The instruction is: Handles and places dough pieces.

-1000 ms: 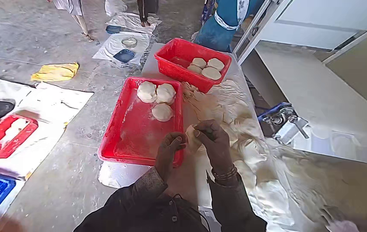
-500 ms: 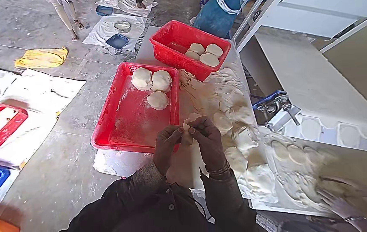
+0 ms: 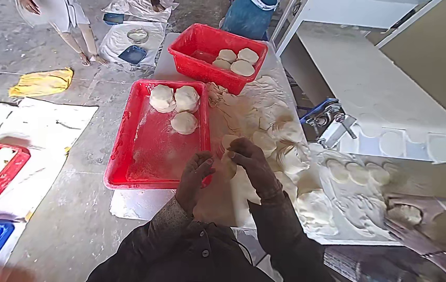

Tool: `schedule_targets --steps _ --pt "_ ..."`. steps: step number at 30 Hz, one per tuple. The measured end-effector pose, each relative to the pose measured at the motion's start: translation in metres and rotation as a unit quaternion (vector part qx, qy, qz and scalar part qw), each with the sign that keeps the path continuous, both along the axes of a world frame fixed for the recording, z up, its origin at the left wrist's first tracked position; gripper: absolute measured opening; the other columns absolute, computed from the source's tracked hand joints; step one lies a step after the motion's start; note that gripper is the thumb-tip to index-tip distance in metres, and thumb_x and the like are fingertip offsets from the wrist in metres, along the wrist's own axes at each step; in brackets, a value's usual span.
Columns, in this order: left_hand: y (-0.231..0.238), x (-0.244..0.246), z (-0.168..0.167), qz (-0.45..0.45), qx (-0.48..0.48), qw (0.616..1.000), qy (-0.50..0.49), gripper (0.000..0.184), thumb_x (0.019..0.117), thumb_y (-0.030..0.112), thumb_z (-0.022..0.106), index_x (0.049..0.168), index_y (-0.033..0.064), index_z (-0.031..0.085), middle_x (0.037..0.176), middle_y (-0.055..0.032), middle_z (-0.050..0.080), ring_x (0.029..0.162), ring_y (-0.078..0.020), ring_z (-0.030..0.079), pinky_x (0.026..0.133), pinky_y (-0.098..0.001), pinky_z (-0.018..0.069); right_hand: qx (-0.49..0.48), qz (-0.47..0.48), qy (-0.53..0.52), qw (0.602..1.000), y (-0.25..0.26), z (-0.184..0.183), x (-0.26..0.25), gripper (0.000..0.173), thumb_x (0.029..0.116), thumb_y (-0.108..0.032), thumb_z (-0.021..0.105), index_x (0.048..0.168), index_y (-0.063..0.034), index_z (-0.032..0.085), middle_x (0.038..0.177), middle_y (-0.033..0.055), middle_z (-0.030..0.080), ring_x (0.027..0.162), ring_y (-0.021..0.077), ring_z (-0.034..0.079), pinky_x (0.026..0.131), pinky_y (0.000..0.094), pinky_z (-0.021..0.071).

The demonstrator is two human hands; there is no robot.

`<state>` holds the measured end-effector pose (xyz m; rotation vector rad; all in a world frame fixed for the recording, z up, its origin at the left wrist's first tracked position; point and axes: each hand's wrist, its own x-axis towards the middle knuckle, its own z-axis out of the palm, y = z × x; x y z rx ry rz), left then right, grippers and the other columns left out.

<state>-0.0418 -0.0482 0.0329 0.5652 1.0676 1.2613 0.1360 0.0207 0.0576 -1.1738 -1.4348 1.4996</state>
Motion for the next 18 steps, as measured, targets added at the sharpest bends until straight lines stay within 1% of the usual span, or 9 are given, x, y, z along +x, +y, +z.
schedule_targets --steps 3,5,8,11,12,14,15,17,18 --pt "-0.004 0.001 -0.004 -0.015 0.018 0.995 0.093 0.025 0.1056 0.013 0.046 0.117 -0.0020 0.064 0.123 -0.0096 0.067 0.107 -0.0153 0.065 0.092 -0.0329 0.0547 0.062 0.024 -0.169 0.983 0.054 0.004 -0.012 0.027 0.0976 -0.002 0.062 0.123 0.0057 0.060 0.112 0.0189 0.068 0.097 0.0225 0.067 0.086 0.0390 0.0560" --pt "-0.007 0.004 -0.008 -0.027 0.060 0.987 0.147 0.028 0.1037 0.012 0.044 0.108 -0.0011 0.068 0.115 -0.0072 0.072 0.101 -0.0135 0.067 0.090 -0.0319 0.0553 0.117 -0.062 -0.183 0.974 0.092 0.001 -0.013 0.030 0.0989 -0.001 0.057 0.128 0.0064 0.059 0.120 0.0230 0.065 0.106 0.0293 0.066 0.093 0.0447 0.0548" --pt "-0.005 0.010 -0.011 -0.043 0.124 0.977 0.171 0.020 0.1004 0.012 0.049 0.098 0.0026 0.067 0.117 -0.0081 0.072 0.105 -0.0169 0.069 0.086 -0.0330 0.0580 0.124 -0.159 -0.182 0.963 0.117 0.001 0.010 0.039 0.0989 -0.005 0.059 0.137 0.0041 0.055 0.131 0.0241 0.063 0.116 0.0338 0.066 0.100 0.0492 0.0536" --pt "-0.010 0.016 -0.014 -0.087 0.130 0.973 0.170 0.026 0.1025 0.014 0.047 0.114 0.0017 0.066 0.117 -0.0096 0.072 0.101 -0.0208 0.071 0.081 -0.0322 0.0605 0.104 -0.200 -0.176 0.958 0.062 -0.018 0.056 0.028 0.1007 -0.008 0.056 0.126 0.0024 0.064 0.120 0.0195 0.069 0.107 0.0294 0.069 0.095 0.0483 0.0546" --pt "-0.013 0.019 -0.015 -0.103 0.122 0.973 0.168 0.027 0.1031 0.015 0.045 0.116 0.0024 0.066 0.116 -0.0094 0.072 0.099 -0.0208 0.071 0.080 -0.0314 0.0608 0.084 -0.228 -0.204 0.948 0.032 -0.024 0.077 0.028 0.1023 -0.010 0.056 0.126 0.0002 0.065 0.121 0.0180 0.070 0.108 0.0290 0.069 0.095 0.0490 0.0553" --pt "-0.019 0.024 -0.019 -0.131 0.114 0.971 0.165 0.028 0.1034 0.016 0.045 0.115 0.0039 0.068 0.114 -0.0093 0.073 0.096 -0.0201 0.072 0.079 -0.0305 0.0611 0.027 -0.305 -0.291 0.906 -0.021 -0.040 0.127 0.030 0.1047 -0.016 0.056 0.131 -0.0029 0.062 0.124 0.0195 0.068 0.112 0.0340 0.068 0.095 0.0537 0.0549" --pt "-0.022 0.026 -0.021 -0.144 0.111 0.970 0.162 0.028 0.1035 0.016 0.045 0.115 0.0040 0.068 0.113 -0.0094 0.073 0.094 -0.0199 0.072 0.078 -0.0304 0.0612 -0.013 -0.338 -0.339 0.878 -0.035 -0.051 0.162 0.034 0.1032 -0.017 0.058 0.133 -0.0013 0.061 0.126 0.0239 0.066 0.116 0.0404 0.065 0.098 0.0597 0.0517" --pt "-0.026 0.032 -0.025 -0.164 0.098 0.969 0.155 0.027 0.1024 0.015 0.046 0.114 0.0028 0.068 0.111 -0.0107 0.073 0.091 -0.0207 0.073 0.077 -0.0308 0.0612 -0.110 -0.361 -0.402 0.834 -0.057 -0.068 0.229 0.044 0.0998 -0.019 0.064 0.138 0.0018 0.057 0.132 0.0298 0.061 0.125 0.0480 0.057 0.105 0.0658 0.0439" --pt "-0.027 0.038 -0.026 -0.174 0.094 0.967 0.158 0.027 0.1020 0.014 0.045 0.113 0.0029 0.068 0.111 -0.0103 0.073 0.091 -0.0202 0.073 0.077 -0.0305 0.0612 -0.159 -0.355 -0.423 0.819 -0.065 -0.074 0.256 0.049 0.0975 -0.022 0.068 0.138 0.0019 0.056 0.131 0.0291 0.062 0.125 0.0470 0.058 0.105 0.0649 0.0431"
